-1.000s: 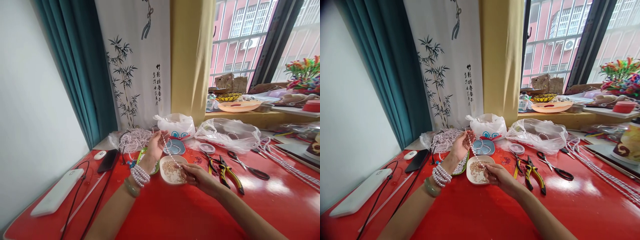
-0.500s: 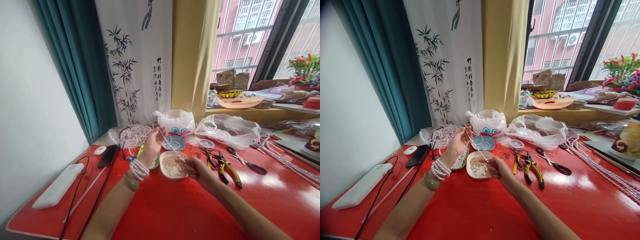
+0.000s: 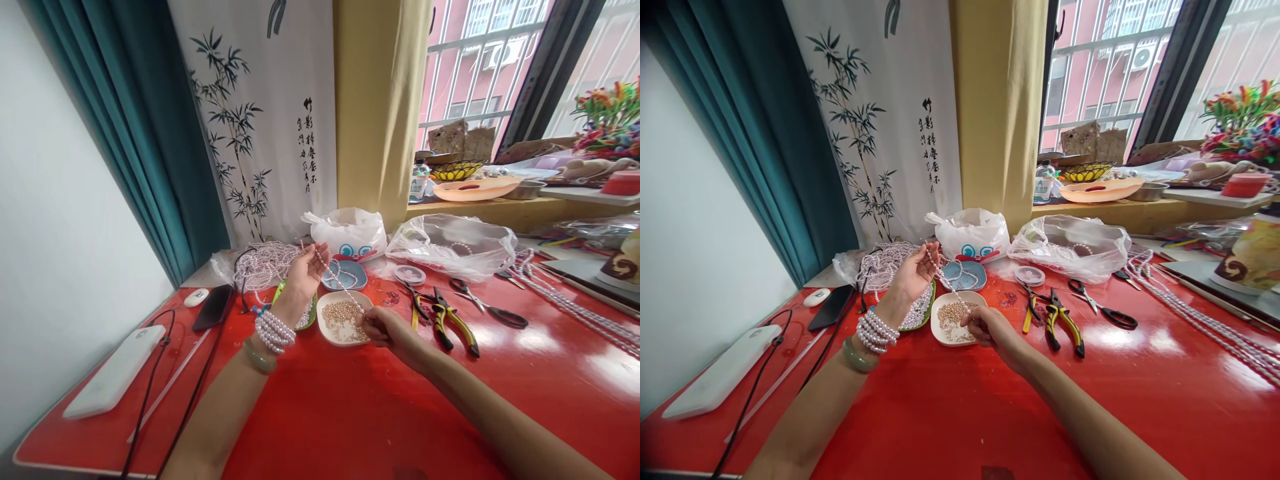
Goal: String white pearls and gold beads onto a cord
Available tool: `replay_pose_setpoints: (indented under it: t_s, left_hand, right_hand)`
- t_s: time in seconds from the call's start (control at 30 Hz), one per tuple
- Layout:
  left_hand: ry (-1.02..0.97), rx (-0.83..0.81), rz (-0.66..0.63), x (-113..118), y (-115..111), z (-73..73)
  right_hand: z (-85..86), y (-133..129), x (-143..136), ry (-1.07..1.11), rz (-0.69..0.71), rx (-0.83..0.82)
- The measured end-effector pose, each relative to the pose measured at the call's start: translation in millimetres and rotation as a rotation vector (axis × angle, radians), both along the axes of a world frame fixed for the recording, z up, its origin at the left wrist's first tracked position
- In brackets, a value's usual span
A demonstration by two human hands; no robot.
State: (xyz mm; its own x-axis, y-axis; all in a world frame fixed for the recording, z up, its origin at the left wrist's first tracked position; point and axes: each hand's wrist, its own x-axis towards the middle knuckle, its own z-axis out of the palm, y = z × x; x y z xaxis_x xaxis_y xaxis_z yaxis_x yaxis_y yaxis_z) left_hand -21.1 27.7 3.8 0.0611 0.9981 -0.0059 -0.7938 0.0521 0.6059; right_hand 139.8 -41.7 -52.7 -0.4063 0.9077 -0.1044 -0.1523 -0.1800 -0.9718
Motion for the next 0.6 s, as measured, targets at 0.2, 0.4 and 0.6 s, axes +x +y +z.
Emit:
replay_pose_setpoints:
  t_s: [0.2, 0.4, 0.6]
  left_hand:
    - [0.017, 0.006, -0.022, 0.9, 2.1, -2.4]
    - [0.015, -0.011, -0.011, -0.6, 5.2, -4.2]
    - [0.023, -0.006, -0.004, 0.1, 5.8, -5.6]
  right_hand:
    - [-3.9, 2.5, -0.2, 0.039, -0.015, 0.016]
    - [-0.5, 2.3, 2.0, 0.039, -0.032, 0.004]
    - [3.7, 0.6, 1.9, 0.009, -0.125, 0.053]
